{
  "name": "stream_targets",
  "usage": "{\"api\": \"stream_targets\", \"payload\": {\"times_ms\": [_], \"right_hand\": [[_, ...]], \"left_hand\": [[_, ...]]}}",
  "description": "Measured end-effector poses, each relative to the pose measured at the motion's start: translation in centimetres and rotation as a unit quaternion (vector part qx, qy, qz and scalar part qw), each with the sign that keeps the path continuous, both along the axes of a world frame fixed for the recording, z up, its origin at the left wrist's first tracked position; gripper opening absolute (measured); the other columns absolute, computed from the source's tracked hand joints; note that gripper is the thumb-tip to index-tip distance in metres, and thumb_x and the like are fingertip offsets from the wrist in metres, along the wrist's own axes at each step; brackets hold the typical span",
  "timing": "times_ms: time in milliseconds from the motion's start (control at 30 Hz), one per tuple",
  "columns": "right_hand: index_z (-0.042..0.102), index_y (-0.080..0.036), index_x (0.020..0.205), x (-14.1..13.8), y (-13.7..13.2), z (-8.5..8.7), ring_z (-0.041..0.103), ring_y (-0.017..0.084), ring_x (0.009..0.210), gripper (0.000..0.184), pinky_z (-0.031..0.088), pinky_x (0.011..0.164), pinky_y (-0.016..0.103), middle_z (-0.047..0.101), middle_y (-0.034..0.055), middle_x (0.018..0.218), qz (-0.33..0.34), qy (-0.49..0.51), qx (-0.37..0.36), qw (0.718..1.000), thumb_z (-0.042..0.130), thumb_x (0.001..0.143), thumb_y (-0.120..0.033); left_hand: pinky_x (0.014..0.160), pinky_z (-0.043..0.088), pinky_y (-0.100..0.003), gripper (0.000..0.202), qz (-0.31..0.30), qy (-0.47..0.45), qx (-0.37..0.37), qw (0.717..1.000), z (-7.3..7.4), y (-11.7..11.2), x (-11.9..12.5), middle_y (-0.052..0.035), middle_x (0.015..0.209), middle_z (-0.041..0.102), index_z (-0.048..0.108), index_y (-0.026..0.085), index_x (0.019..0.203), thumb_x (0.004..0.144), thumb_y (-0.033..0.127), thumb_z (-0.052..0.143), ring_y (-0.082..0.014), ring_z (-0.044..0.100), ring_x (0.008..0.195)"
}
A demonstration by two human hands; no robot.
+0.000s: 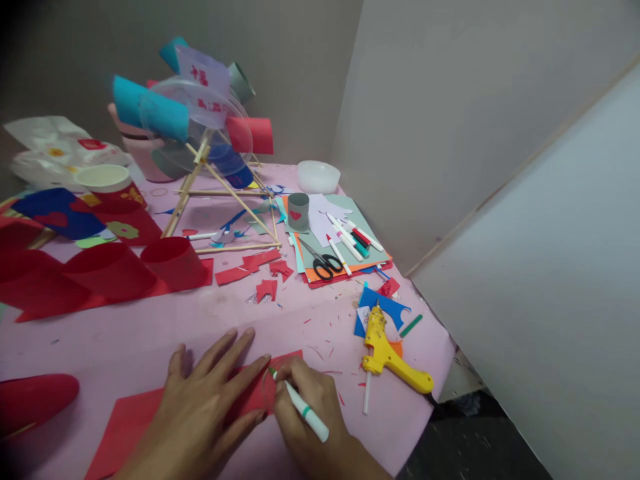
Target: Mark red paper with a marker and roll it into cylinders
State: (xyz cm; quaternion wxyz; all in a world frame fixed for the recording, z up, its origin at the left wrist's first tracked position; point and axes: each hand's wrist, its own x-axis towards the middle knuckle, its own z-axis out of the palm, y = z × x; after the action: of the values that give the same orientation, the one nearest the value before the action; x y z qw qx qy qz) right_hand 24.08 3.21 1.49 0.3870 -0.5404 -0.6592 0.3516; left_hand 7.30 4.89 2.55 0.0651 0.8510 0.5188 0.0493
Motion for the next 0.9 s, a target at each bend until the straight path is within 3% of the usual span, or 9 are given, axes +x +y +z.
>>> {"api": "stream_targets", "payload": {"times_ms": [267, 600, 900], "right_hand": [[0.051, -0.021, 0.078, 0.9, -0.1, -0.2, 0.045, 0.011, 0.048, 0.013, 0.030, 0.047, 0.022, 0.048, -0.0075, 0.057, -0.067, 0.005, -0.040, 0.997, 0.041, 0.083, -0.015], [0.044, -0.024, 0.063, 2.8, -0.5, -0.6, 0.038, 0.012, 0.042, 0.013, 0.024, 0.046, 0.025, 0.035, -0.0091, 0.046, -0.137, -0.010, -0.020, 0.990, 0.040, 0.074, -0.017], [0.043, -0.023, 0.055, 2.9, -1.1, -0.3, 0.033, 0.011, 0.041, 0.012, 0.023, 0.044, 0.025, 0.035, -0.0075, 0.044, -0.109, 0.026, -0.035, 0.993, 0.040, 0.066, -0.021]], "left_hand": [[0.094, 0.023, -0.078, 0.045, 0.005, 0.000, 0.010, 1.000, -0.4, 0.0, 0.0, -0.0155, 0.145, 0.042, 0.060, 0.031, 0.123, 0.078, 0.034, 0.061, -0.0427, 0.040, 0.130], [0.090, 0.027, -0.077, 0.045, -0.009, 0.001, 0.052, 0.999, -1.0, 0.0, -0.3, -0.0163, 0.143, 0.044, 0.061, 0.031, 0.121, 0.078, 0.040, 0.062, -0.0430, 0.044, 0.127], [0.090, 0.028, -0.077, 0.045, -0.012, -0.004, 0.063, 0.998, -1.3, 0.0, -0.4, -0.0152, 0.143, 0.045, 0.060, 0.032, 0.121, 0.077, 0.043, 0.063, -0.0423, 0.045, 0.126]]}}
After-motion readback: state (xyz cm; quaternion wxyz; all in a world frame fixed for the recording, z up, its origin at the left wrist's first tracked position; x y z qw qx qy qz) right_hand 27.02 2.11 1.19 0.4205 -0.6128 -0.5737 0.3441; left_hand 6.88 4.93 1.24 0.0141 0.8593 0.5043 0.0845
